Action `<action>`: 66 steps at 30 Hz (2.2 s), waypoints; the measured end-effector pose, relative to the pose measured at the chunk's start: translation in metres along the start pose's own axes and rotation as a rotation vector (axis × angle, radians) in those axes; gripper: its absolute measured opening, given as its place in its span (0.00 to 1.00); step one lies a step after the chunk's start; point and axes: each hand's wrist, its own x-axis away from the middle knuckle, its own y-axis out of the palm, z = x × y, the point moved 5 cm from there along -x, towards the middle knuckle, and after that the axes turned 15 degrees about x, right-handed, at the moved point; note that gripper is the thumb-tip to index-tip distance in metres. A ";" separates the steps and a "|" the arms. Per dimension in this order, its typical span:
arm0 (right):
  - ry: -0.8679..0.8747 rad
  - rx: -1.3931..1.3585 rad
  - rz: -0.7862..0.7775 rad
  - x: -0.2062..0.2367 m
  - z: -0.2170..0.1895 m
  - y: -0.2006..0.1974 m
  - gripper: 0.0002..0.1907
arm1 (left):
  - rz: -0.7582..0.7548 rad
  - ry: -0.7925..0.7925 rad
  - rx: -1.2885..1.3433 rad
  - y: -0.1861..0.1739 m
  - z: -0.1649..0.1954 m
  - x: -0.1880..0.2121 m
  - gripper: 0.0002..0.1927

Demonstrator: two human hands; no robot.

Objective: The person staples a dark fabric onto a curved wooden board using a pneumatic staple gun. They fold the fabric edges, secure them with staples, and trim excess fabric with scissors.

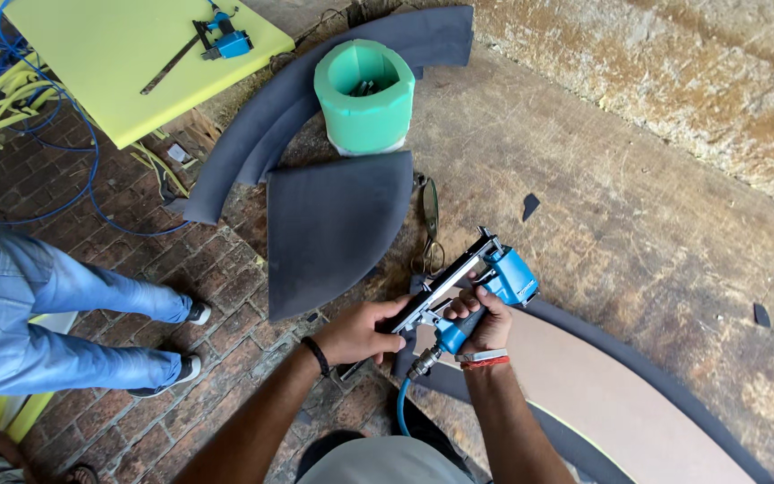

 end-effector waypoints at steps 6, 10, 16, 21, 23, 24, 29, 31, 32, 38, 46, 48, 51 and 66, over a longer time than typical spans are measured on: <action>-0.052 0.028 0.074 -0.051 -0.006 0.032 0.16 | 0.004 -0.027 0.146 -0.076 -0.018 -0.044 0.26; -0.096 -0.010 0.144 -0.090 0.005 0.053 0.16 | 0.206 0.067 0.213 -0.162 -0.030 -0.083 0.20; -0.173 0.011 0.251 -0.135 0.030 0.079 0.17 | 0.384 0.291 0.242 -0.298 -0.012 -0.172 0.14; -0.203 0.013 0.287 -0.152 0.053 0.102 0.18 | 0.547 0.566 -0.380 -0.378 0.048 -0.274 0.10; -0.216 -0.007 0.284 -0.152 0.061 0.109 0.18 | 0.522 0.444 -0.558 -0.394 0.060 -0.325 0.11; -0.216 0.000 0.326 -0.151 0.066 0.110 0.18 | 0.499 0.403 -0.625 -0.396 0.062 -0.349 0.12; -0.231 0.031 0.434 -0.140 0.082 0.114 0.18 | 0.310 -0.002 -0.885 -0.396 0.038 -0.423 0.13; -0.254 0.014 0.427 -0.138 0.085 0.115 0.18 | 0.283 0.030 -0.841 -0.392 0.031 -0.431 0.13; -0.270 0.007 0.424 -0.137 0.086 0.115 0.18 | 0.305 0.013 -0.842 -0.393 0.028 -0.432 0.13; -0.278 0.009 0.462 -0.137 0.088 0.111 0.19 | 0.442 0.117 -0.753 -0.397 0.033 -0.418 0.08; -0.295 -0.035 0.409 -0.121 0.092 0.112 0.19 | 0.564 0.843 -0.272 -0.367 0.098 -0.330 0.12; -0.302 -0.035 0.397 -0.115 0.090 0.110 0.19 | 0.505 0.883 -0.100 -0.348 0.105 -0.300 0.11; -0.323 -0.056 0.381 -0.101 0.087 0.106 0.18 | 0.189 0.743 0.425 -0.294 0.096 -0.260 0.05; -0.496 -0.085 0.371 0.082 0.038 0.054 0.17 | -0.342 0.502 0.136 0.006 0.073 -0.080 0.05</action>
